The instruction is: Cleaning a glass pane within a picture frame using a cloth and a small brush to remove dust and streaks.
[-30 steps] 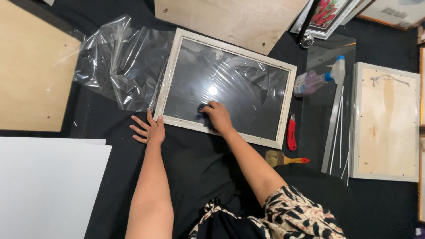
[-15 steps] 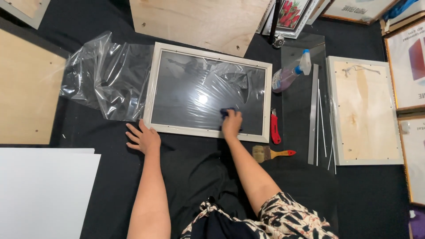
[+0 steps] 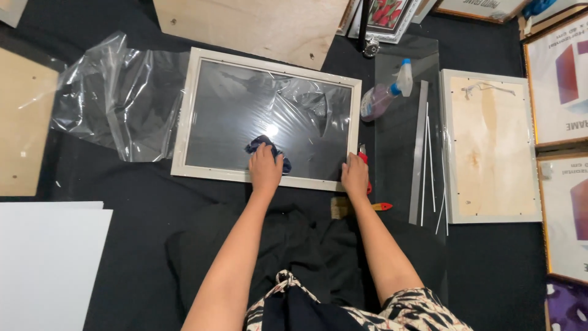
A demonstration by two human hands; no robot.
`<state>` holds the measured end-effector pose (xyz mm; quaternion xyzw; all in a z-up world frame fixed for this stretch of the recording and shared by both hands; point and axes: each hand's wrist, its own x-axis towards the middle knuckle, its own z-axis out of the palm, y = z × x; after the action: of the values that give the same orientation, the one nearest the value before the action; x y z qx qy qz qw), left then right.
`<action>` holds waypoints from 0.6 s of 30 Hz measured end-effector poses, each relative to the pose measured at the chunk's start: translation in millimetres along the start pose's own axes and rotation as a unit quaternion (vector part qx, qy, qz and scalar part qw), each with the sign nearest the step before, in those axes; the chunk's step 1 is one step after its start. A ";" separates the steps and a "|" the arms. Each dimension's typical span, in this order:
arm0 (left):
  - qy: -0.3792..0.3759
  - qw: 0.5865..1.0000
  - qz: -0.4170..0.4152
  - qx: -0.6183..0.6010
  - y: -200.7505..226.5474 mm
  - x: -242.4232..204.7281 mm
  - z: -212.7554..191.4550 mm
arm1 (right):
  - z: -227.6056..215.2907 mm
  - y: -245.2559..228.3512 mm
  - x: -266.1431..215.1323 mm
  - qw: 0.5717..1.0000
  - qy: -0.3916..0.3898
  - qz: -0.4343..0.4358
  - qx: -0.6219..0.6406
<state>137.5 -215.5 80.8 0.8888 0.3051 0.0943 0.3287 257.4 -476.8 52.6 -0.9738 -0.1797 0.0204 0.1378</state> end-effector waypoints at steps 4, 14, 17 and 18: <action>0.037 0.997 -0.062 0.021 26.6 16.7 25.1 | -10.6 20.0 -21.1 0.995 -0.080 -0.005 0.052; 0.017 0.980 0.191 0.051 18.7 6.2 82.9 | 8.9 32.8 -12.5 0.990 0.027 0.002 0.139; -0.059 0.941 0.327 0.057 41.3 -33.1 96.3 | 8.5 31.5 -12.3 0.986 0.042 0.029 0.158; -0.074 0.927 0.366 0.045 49.4 -44.2 96.6 | 8.8 31.5 -11.4 0.984 0.051 0.034 0.167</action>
<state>161.7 -322.7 40.0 0.9570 -0.0621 0.1286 0.2526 256.8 -506.8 35.3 -0.9426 -0.1335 0.0053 0.3061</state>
